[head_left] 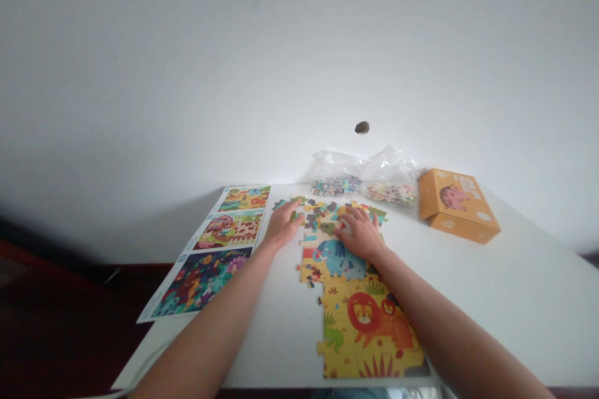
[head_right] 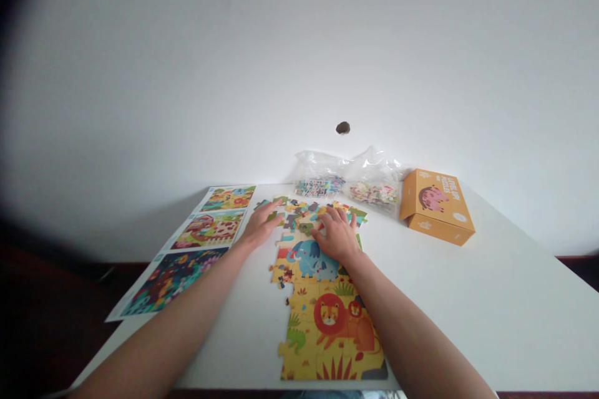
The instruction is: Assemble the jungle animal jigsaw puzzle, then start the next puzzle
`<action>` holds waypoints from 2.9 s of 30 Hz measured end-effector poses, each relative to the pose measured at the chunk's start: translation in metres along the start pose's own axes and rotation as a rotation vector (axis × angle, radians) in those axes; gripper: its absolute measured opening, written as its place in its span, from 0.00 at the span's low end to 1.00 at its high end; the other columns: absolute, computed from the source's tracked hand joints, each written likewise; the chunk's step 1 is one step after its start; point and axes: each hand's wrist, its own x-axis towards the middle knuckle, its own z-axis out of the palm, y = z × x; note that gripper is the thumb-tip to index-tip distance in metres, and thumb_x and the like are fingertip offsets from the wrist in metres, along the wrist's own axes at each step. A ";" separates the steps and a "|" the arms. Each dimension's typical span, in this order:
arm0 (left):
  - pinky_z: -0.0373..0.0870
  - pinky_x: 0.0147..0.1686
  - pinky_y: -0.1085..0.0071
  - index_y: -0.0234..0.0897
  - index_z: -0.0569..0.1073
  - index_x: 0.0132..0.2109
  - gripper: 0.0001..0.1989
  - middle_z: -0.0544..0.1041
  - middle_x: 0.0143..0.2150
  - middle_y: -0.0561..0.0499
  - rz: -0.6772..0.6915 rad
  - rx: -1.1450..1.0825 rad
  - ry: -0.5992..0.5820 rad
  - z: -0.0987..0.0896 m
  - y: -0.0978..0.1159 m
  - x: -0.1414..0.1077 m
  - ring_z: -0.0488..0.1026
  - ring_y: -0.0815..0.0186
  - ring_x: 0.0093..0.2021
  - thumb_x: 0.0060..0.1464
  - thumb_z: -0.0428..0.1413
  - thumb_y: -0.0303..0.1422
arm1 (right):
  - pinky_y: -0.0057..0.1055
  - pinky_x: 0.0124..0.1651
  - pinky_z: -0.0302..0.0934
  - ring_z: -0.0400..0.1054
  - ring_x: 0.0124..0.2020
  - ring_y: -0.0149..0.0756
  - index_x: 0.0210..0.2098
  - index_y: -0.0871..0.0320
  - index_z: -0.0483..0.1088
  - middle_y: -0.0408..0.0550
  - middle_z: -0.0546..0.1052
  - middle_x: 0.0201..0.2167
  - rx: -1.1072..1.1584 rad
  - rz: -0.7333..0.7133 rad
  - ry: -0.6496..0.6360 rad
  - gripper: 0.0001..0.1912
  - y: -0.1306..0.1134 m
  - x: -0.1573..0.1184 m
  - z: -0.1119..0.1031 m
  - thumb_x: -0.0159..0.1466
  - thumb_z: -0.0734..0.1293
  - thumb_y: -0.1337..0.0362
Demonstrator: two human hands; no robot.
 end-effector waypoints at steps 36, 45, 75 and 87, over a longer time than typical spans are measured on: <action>0.58 0.60 0.45 0.56 0.78 0.52 0.16 0.70 0.64 0.58 0.172 0.070 0.051 0.002 0.018 -0.016 0.56 0.47 0.65 0.59 0.55 0.35 | 0.71 0.65 0.34 0.42 0.71 0.57 0.60 0.43 0.67 0.44 0.58 0.70 -0.039 -0.154 -0.079 0.24 0.000 -0.002 0.000 0.69 0.59 0.46; 0.60 0.57 0.47 0.50 0.78 0.50 0.13 0.71 0.63 0.54 0.151 0.042 -0.023 0.012 0.015 -0.010 0.60 0.48 0.62 0.58 0.56 0.36 | 0.69 0.65 0.36 0.49 0.68 0.57 0.51 0.49 0.74 0.46 0.63 0.67 -0.071 -0.036 0.002 0.17 0.004 0.000 0.001 0.68 0.61 0.52; 0.59 0.60 0.46 0.39 0.77 0.33 0.08 0.78 0.50 0.46 0.074 -0.028 0.017 0.010 0.019 -0.005 0.70 0.54 0.55 0.52 0.64 0.38 | 0.66 0.65 0.38 0.47 0.69 0.55 0.63 0.49 0.64 0.54 0.59 0.68 -0.139 0.240 0.077 0.25 0.002 0.002 0.004 0.69 0.57 0.50; 0.55 0.63 0.44 0.42 0.72 0.57 0.28 0.78 0.52 0.45 0.115 -0.103 0.109 0.008 0.020 -0.005 0.71 0.51 0.56 0.47 0.66 0.35 | 0.57 0.67 0.43 0.51 0.69 0.52 0.65 0.52 0.61 0.54 0.62 0.67 -0.014 0.028 0.047 0.28 0.012 0.005 0.007 0.67 0.62 0.54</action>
